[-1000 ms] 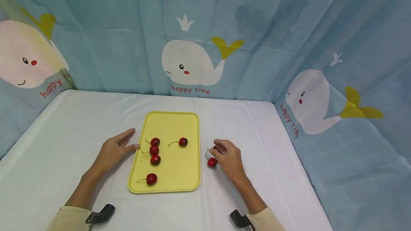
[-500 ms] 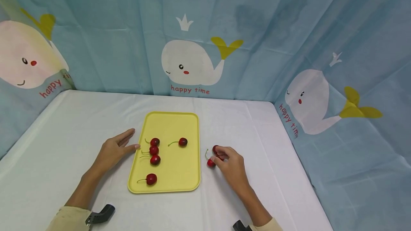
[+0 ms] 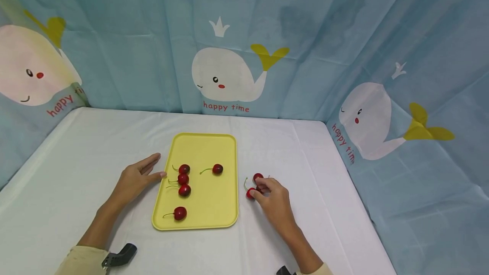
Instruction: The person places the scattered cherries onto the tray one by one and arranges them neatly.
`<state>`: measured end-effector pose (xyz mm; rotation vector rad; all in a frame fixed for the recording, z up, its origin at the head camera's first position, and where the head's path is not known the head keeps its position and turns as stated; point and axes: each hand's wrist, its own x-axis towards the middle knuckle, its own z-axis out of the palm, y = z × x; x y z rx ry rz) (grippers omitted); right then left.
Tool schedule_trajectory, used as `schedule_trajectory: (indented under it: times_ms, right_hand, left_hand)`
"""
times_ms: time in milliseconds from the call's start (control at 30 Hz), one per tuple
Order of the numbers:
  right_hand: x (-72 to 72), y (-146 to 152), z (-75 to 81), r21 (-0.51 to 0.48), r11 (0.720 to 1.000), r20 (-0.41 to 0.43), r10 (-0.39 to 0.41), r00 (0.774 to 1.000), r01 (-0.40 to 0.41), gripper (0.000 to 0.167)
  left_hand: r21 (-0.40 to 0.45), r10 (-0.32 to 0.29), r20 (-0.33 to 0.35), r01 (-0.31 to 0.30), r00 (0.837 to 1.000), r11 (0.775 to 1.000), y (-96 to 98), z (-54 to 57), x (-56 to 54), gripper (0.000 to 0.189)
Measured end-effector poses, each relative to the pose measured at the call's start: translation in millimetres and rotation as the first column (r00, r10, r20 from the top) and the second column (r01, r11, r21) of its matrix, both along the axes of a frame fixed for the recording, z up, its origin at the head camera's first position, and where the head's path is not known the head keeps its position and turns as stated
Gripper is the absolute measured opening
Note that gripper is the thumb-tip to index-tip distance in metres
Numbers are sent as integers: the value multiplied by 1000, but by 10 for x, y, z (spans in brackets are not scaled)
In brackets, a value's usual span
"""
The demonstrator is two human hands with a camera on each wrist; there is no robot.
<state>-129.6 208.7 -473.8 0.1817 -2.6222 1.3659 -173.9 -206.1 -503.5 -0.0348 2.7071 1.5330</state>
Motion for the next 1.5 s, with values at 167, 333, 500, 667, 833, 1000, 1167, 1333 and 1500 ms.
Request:
schedule_trajectory:
  times_ms: [167, 333, 500, 667, 833, 1000, 1167, 1333, 1500]
  right_hand:
    - [-3, -31, -6, 30, 999, -7, 12, 1000, -12, 36]
    - [17, -63, -32, 86, 996, -8, 28, 1000, -28, 37]
    - [11, -71, -76, 141, 989, 19, 33, 999, -35, 39]
    - [-10, -73, -100, 192, 981, 53, 19, 998, -29, 37]
    - [-21, -76, -104, 207, 978, 93, 7, 996, -26, 38]
    - [-22, -77, -97, 197, 980, 98, 17, 995, -36, 39]
    - [-15, -63, -104, 185, 982, 93, 20, 995, -37, 39]
    - [0, -48, -108, 171, 985, 89, 13, 996, -29, 40]
    - [7, -40, -78, 151, 988, 88, 10, 996, -23, 40]
  left_hand:
    - [4, -1, 0, 1, 1000, 1000, 3, -1, -1, 85]
    - [5, -1, -2, 1, 1000, 1000, -1, -4, 1, 85]
    - [9, -3, -1, 3, 1000, 1000, -4, -4, 1, 84]
    - [0, 2, 3, -2, 1000, 1000, 6, 1, -2, 84]
    - [-7, 2, 10, -2, 1000, 1000, 10, 11, 0, 84]
    - [-6, -1, 5, 1, 1000, 1000, 5, 7, 2, 85]
    - [-2, -4, -2, 4, 1000, 1000, 4, -2, -3, 85]
    - [5, -1, 2, 1, 1000, 1000, 10, 3, -1, 85]
    - [4, 5, 10, -5, 1000, 1000, 14, 12, 10, 84]
